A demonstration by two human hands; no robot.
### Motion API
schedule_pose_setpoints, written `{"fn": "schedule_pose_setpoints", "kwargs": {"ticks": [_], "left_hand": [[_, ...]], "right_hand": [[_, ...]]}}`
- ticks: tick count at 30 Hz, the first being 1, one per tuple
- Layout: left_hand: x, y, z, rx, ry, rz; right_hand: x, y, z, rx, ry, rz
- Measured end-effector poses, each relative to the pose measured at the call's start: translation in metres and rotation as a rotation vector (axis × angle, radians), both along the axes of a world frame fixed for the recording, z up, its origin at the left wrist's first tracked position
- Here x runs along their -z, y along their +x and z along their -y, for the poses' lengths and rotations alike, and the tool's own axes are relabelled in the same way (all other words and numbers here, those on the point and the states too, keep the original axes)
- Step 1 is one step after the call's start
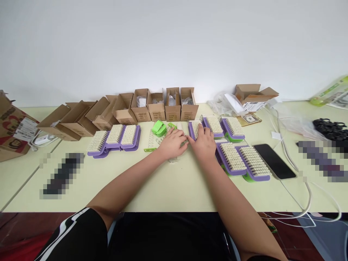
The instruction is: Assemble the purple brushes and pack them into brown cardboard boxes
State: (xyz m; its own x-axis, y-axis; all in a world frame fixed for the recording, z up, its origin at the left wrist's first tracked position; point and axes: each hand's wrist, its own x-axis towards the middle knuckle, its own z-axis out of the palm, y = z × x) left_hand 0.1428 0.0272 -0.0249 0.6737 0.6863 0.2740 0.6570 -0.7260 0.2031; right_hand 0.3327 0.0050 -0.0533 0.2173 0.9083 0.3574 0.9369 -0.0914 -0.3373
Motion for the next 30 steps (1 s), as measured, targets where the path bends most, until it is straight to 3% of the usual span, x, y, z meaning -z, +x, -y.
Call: {"fn": "schedule_pose_setpoints", "kwargs": {"ticks": [4, 8, 12, 15, 19, 22, 26, 30], "left_hand": [[-0.006, 0.002, 0.003, -0.019, 0.039, 0.023], [-0.024, -0.016, -0.001, -0.057, 0.037, 0.143], [-0.046, -0.072, -0.009, -0.134, 0.044, 0.224], [-0.054, -0.13, -0.009, -0.314, 0.126, 0.196], [-0.043, -0.183, 0.001, -0.625, 0.145, 0.068], [-0.024, -0.188, 0.01, -0.768, 0.123, -0.048], [-0.007, -0.171, 0.017, -0.742, 0.143, -0.116], [-0.005, -0.165, 0.02, -0.681, 0.138, -0.081]], "right_hand": [[0.001, 0.002, 0.006, -0.092, 0.113, -0.023], [-0.009, 0.001, 0.02, -0.149, 0.262, -0.053], [-0.021, -0.001, 0.031, -0.289, 0.304, -0.313], [-0.027, -0.004, 0.037, -0.36, 0.386, -0.608], [-0.033, -0.009, 0.047, -0.358, 0.471, -0.745], [-0.035, -0.014, 0.05, -0.402, 0.426, -0.778], [-0.036, -0.018, 0.051, -0.452, 0.316, -0.758], [-0.035, -0.021, 0.051, -0.44, 0.225, -0.747]]}}
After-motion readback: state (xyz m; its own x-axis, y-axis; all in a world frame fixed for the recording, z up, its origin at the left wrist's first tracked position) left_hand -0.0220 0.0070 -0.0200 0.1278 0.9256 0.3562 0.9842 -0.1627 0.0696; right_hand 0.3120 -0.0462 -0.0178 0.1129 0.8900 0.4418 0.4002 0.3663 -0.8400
